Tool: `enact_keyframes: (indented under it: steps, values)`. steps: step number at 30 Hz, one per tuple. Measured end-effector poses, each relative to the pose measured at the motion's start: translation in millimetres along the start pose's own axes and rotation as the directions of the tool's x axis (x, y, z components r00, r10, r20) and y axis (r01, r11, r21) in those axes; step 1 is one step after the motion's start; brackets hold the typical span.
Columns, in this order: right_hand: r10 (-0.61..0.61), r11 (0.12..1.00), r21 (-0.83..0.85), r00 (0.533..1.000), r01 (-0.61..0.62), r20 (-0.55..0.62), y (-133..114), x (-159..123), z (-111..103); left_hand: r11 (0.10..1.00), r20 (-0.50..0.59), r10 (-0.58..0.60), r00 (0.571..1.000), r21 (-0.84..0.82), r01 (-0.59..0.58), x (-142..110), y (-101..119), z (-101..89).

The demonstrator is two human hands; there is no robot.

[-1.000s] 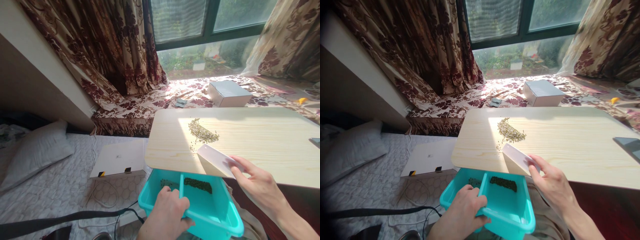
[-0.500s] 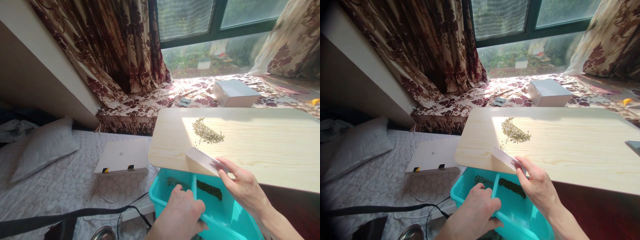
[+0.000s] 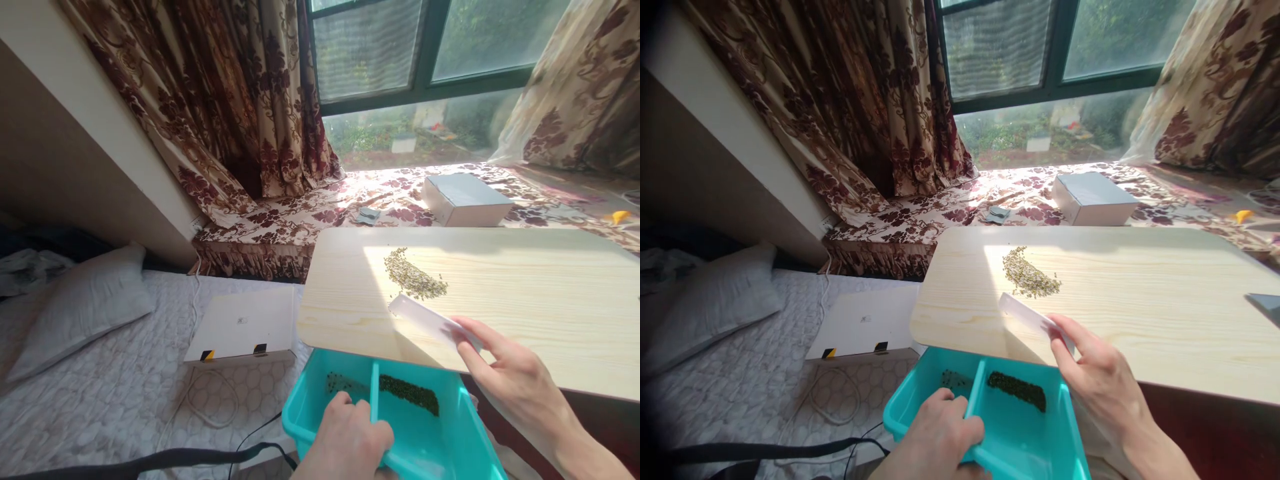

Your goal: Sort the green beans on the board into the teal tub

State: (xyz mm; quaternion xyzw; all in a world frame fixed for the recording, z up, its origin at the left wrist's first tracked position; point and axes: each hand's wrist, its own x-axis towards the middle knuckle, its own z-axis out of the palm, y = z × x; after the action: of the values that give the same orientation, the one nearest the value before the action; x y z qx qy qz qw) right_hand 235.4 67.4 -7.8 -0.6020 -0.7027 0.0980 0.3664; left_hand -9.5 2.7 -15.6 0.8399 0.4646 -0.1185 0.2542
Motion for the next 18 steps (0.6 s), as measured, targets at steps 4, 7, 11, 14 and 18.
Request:
enact_keyframes:
  steps: [4,7,11,14,18]
  values:
    - [0.001,0.997,-0.08,0.999,-0.004,-0.041,11.8,8.2,1.5,0.998,-0.005,-0.065,0.998,-0.023,0.065,-3.1,-8.6,3.5]
    - [-0.016,0.995,-0.097,0.999,0.013,-0.035,12.2,8.1,6.0,0.993,-0.004,-0.109,0.994,-0.042,0.108,-3.3,-12.4,6.9]
    - [-0.031,0.997,-0.078,0.999,0.029,-0.024,9.3,7.7,11.6,0.994,-0.035,-0.108,0.994,-0.009,0.108,1.4,-19.9,22.9]
    - [-0.057,0.996,-0.067,0.998,0.055,-0.027,8.0,8.4,14.6,0.995,-0.066,-0.084,0.994,0.054,0.088,3.8,-28.8,39.0]
    - [-0.102,0.993,-0.067,0.993,0.098,-0.056,7.3,9.3,17.5,0.994,-0.235,0.023,0.972,0.114,0.004,1.1,-39.2,52.6]
